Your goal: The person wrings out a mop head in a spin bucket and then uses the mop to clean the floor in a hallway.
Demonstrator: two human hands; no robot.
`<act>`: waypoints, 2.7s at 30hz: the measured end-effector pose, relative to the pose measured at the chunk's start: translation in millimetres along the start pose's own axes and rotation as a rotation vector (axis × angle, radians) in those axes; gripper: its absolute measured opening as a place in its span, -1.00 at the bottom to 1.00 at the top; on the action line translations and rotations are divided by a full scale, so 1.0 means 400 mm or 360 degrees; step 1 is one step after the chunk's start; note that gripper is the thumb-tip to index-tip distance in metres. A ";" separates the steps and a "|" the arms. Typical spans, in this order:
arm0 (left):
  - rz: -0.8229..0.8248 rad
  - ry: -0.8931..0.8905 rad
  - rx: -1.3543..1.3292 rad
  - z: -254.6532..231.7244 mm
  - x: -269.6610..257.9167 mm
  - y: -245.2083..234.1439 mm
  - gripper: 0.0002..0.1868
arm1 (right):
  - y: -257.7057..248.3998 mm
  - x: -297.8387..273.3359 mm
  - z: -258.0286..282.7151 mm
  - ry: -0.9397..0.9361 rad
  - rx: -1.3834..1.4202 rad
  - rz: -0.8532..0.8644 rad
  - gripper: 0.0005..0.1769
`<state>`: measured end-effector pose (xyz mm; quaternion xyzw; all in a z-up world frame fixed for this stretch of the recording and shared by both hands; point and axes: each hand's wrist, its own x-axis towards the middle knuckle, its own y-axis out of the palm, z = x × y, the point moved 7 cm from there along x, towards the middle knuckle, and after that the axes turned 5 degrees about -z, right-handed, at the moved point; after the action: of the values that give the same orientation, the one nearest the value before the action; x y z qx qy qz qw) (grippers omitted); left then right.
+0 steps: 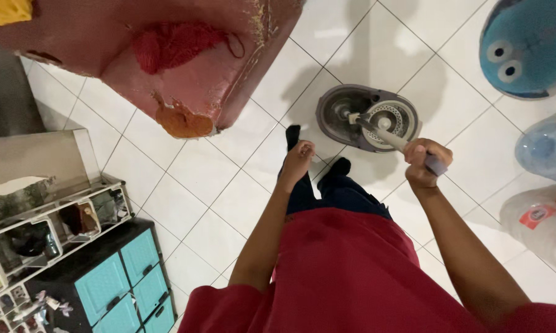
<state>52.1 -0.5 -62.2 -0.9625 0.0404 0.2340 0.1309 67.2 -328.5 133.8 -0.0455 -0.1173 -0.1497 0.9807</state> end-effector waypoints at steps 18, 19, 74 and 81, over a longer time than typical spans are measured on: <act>0.0086 -0.0094 0.0324 0.024 -0.054 0.055 -0.76 | -0.196 -0.208 -0.304 0.0129 -0.0087 -0.0658 -0.80; 0.0094 -0.0080 0.0324 0.024 -0.059 0.063 -0.76 | -0.196 -0.220 -0.296 0.0115 -0.0300 -0.0662 -0.80; 0.1348 0.1321 0.1171 -0.516 -0.146 0.595 -0.74 | -0.132 -0.189 0.051 0.0658 0.0609 -0.1239 -0.59; 0.1321 0.1189 0.0948 -0.507 -0.151 0.554 -0.57 | -0.225 -0.232 0.085 0.0412 0.0943 -0.1403 -0.58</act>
<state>56.8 -267.7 87.6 -0.8058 0.5166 -0.1079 0.2685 -53.7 -383.4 148.9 0.3051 -0.0406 -0.5115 0.8023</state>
